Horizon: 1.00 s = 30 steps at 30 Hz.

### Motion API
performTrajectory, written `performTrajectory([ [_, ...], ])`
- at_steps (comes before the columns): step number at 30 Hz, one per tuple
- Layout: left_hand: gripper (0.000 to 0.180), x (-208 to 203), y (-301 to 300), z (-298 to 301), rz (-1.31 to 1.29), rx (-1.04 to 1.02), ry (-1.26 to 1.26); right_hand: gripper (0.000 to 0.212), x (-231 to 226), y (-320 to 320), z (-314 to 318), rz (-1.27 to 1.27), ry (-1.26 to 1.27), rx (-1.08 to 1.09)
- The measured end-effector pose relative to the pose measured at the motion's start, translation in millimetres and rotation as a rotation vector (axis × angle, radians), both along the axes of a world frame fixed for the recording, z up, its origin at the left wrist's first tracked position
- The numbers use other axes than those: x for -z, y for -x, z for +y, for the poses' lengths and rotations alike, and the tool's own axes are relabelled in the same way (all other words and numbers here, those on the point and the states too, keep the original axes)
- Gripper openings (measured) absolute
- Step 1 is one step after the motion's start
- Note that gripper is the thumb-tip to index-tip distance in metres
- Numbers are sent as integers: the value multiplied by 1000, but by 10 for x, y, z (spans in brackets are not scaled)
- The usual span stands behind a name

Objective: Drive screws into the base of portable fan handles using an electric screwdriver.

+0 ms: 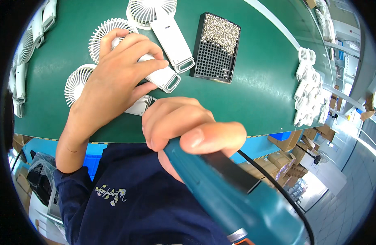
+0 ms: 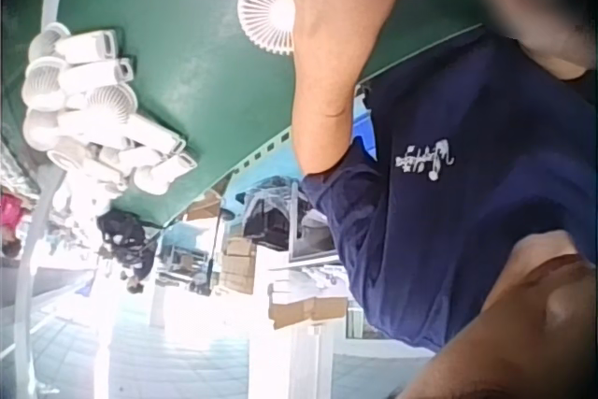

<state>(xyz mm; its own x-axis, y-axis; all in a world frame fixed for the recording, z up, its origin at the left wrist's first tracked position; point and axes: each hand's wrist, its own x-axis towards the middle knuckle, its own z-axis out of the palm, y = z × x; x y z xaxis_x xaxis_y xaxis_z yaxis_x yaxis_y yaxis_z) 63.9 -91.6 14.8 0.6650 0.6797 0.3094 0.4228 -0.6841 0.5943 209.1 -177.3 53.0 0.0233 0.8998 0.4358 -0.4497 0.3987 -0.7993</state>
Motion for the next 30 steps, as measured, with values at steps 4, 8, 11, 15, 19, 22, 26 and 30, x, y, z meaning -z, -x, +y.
performTrajectory([
  [4, 36, -12, 8, -2, 11, 0, -5, 26, 45, 63, 8, -42, -80, 55],
  [8, 35, -19, 6, -1, 52, 9, -4, 66, 80, 20, 37, -83, -117, 8],
  [11, 34, 2, 0, -7, 19, 3, 3, 21, 58, 59, 57, -2, -79, 66],
  [15, 34, -4, -2, -13, 8, 0, 1, 43, 7, 42, 35, 56, -132, 193],
  [19, 34, -27, -4, -28, 1, -3, 12, 71, -59, -319, 63, 110, -165, 314],
  [22, 34, -15, 9, -28, 15, -10, 31, 76, 58, -529, 181, 59, -166, 446],
  [26, 41, -118, 60, 23, -28, 32, 43, 79, 92, -730, 160, 72, -163, 527],
  [30, 45, -466, 242, -2, 60, 160, 126, 81, 115, -897, 119, 94, -176, 524],
])
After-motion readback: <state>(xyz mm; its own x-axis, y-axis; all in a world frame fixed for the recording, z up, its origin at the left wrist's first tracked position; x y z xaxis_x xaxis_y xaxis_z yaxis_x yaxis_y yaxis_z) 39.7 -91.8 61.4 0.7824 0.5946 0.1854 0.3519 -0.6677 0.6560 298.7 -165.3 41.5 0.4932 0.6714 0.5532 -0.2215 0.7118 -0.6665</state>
